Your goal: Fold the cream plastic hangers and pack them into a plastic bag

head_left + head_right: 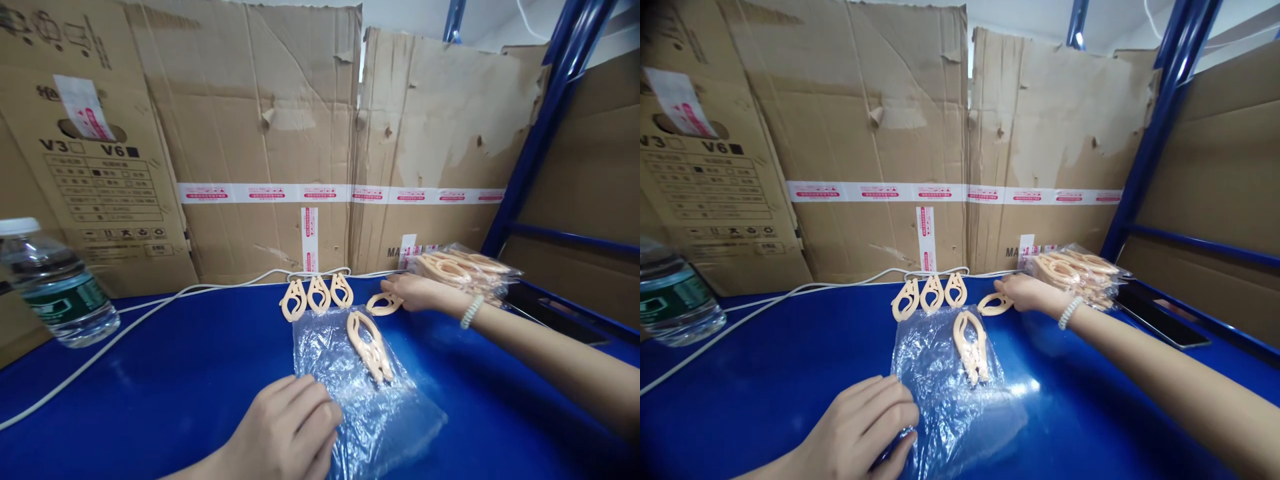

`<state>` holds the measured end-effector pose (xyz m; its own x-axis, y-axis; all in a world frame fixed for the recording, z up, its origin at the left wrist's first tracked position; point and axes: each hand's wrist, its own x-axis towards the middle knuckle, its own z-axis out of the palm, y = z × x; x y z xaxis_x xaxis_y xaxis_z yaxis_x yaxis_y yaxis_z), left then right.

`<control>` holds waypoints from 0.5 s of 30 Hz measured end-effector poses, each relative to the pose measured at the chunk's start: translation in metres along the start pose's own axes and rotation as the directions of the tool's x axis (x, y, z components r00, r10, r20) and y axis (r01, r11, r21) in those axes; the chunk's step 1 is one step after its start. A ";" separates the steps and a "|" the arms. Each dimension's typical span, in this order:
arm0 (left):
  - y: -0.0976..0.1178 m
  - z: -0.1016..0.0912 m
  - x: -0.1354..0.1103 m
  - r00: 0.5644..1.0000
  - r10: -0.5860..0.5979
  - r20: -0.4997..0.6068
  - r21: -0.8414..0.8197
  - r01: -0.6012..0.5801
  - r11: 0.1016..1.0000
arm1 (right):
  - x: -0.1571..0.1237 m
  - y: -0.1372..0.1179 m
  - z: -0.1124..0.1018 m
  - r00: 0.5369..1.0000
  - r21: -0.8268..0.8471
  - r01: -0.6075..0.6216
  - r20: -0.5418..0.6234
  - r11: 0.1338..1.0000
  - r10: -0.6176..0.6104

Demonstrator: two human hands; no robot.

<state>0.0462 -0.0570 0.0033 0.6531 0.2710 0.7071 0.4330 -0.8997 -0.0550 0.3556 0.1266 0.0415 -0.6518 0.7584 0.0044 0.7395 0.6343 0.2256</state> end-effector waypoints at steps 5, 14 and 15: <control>0.000 0.000 0.001 0.993 -0.105 0.057 -0.035 0.107 0.994 | -0.051 -0.003 -0.011 0.998 0.002 -0.048 -0.037 0.999 0.048; -0.002 0.003 -0.002 0.983 -0.161 0.087 -0.011 0.162 0.987 | -0.139 -0.076 -0.070 0.871 0.066 0.006 -0.491 0.998 0.027; -0.002 0.003 -0.001 0.983 -0.162 0.091 -0.013 0.164 0.986 | -0.148 -0.089 -0.072 0.844 0.090 -0.006 -0.534 0.996 0.053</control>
<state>0.0464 -0.0547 0.0002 0.6279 0.4434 0.6396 0.5260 -0.8475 0.0711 0.3737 -0.0527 0.0905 -0.6003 0.5934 0.5363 0.7556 0.6406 0.1369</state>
